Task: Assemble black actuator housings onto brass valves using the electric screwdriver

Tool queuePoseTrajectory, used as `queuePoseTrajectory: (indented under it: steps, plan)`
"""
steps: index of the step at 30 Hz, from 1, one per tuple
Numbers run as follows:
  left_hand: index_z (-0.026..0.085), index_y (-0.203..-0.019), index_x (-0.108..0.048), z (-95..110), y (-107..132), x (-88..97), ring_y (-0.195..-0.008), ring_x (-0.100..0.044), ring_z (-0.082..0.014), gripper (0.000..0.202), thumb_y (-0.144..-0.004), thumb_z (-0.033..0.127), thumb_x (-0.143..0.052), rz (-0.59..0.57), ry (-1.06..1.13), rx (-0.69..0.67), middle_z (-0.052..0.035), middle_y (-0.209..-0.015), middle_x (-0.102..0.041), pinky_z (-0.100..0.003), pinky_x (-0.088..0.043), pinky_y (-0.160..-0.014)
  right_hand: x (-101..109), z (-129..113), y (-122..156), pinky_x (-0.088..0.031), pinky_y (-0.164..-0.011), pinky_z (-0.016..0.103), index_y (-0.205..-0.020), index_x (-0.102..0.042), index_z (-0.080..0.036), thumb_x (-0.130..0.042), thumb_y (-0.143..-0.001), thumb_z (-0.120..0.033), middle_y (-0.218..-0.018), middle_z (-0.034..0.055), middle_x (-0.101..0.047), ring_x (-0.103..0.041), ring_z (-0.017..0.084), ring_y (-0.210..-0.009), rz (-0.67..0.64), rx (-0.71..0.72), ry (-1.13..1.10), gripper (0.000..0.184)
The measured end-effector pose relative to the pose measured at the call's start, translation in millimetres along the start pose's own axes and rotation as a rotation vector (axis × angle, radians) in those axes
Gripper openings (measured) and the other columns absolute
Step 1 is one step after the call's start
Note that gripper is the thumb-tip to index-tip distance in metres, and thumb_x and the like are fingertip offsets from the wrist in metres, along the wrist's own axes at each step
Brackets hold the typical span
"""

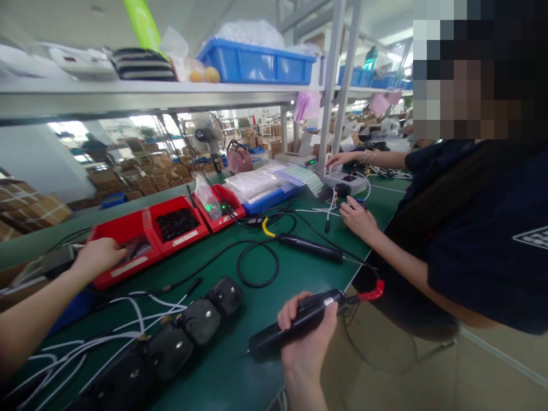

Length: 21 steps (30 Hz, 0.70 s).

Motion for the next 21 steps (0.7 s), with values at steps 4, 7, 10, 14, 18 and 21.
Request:
queuePoseTrajectory:
  steps: [4,7,10,14,18,21]
  plan:
    - [0.017,-0.077,-0.068,28.9,22.7,13.9,-0.079,-0.068,-0.0220,0.037,-0.089,0.051,-0.060,0.023,0.033,-0.010,-0.0035,-0.078,-0.071,-0.037,-0.051,-0.075,-1.4,-2.4,0.3,-0.034,-0.042,0.019,-0.079,-0.056,-0.020,-0.065,-0.073,-0.077,-0.054,-0.0058,-0.046,-0.042,0.008,-0.042,-0.015,0.024,0.016,0.058]
    - [0.023,-0.081,-0.076,70.5,63.5,26.4,-0.090,-0.072,-0.0272,0.043,-0.078,0.058,-0.051,0.079,0.162,-0.125,-0.0039,-0.090,-0.079,-0.036,-0.048,-0.079,-2.9,-3.6,1.1,-0.033,-0.042,0.019,-0.078,-0.056,-0.020,-0.064,-0.074,-0.076,-0.054,-0.0060,-0.046,-0.041,0.008,-0.042,-0.011,0.026,0.020,0.057]
    - [0.030,-0.084,-0.077,112.6,116.4,38.7,-0.088,-0.072,-0.0261,0.043,-0.074,0.062,-0.050,0.086,0.286,-0.225,-0.0006,-0.093,-0.079,-0.036,-0.052,-0.083,-4.3,-3.9,1.8,-0.034,-0.042,0.019,-0.078,-0.056,-0.020,-0.066,-0.072,-0.076,-0.054,-0.0063,-0.046,-0.041,0.008,-0.042,-0.011,0.013,0.020,0.058]
    - [0.035,-0.069,-0.073,154.2,171.5,48.2,-0.073,-0.070,-0.0276,0.031,-0.076,0.062,-0.059,0.093,0.519,-0.335,0.0001,-0.078,-0.076,-0.041,-0.056,-0.067,-6.2,-4.1,1.9,-0.033,-0.043,0.020,-0.078,-0.055,-0.020,-0.066,-0.071,-0.077,-0.053,-0.0067,-0.046,-0.040,0.008,-0.042,-0.024,0.006,0.028,0.058]
    - [0.037,-0.071,-0.072,174.7,196.0,36.4,-0.067,-0.068,-0.0263,0.026,-0.083,0.056,-0.059,0.091,0.591,-0.447,-0.0022,-0.074,-0.073,-0.039,-0.056,-0.057,-6.3,-3.2,1.0,-0.031,-0.043,0.020,-0.079,-0.054,-0.020,-0.063,-0.072,-0.078,-0.053,-0.0066,-0.047,-0.040,0.008,-0.042,-0.026,0.002,0.030,0.059]
    - [0.036,-0.080,-0.073,177.6,205.2,26.0,-0.075,-0.071,-0.0258,0.025,-0.088,0.053,-0.056,0.153,0.557,-0.512,-0.0038,-0.082,-0.074,-0.038,-0.060,-0.067,-6.0,-2.7,0.6,-0.030,-0.043,0.020,-0.080,-0.054,-0.020,-0.062,-0.073,-0.078,-0.054,-0.0066,-0.047,-0.040,0.008,-0.043,-0.028,0.000,0.028,0.059]
Point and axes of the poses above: each hand's wrist, its own y-axis away from the middle knuckle, its own x-axis out of the back of the hand, z = x × y, the point moved 6 cm from there along -y, towards the middle knuckle
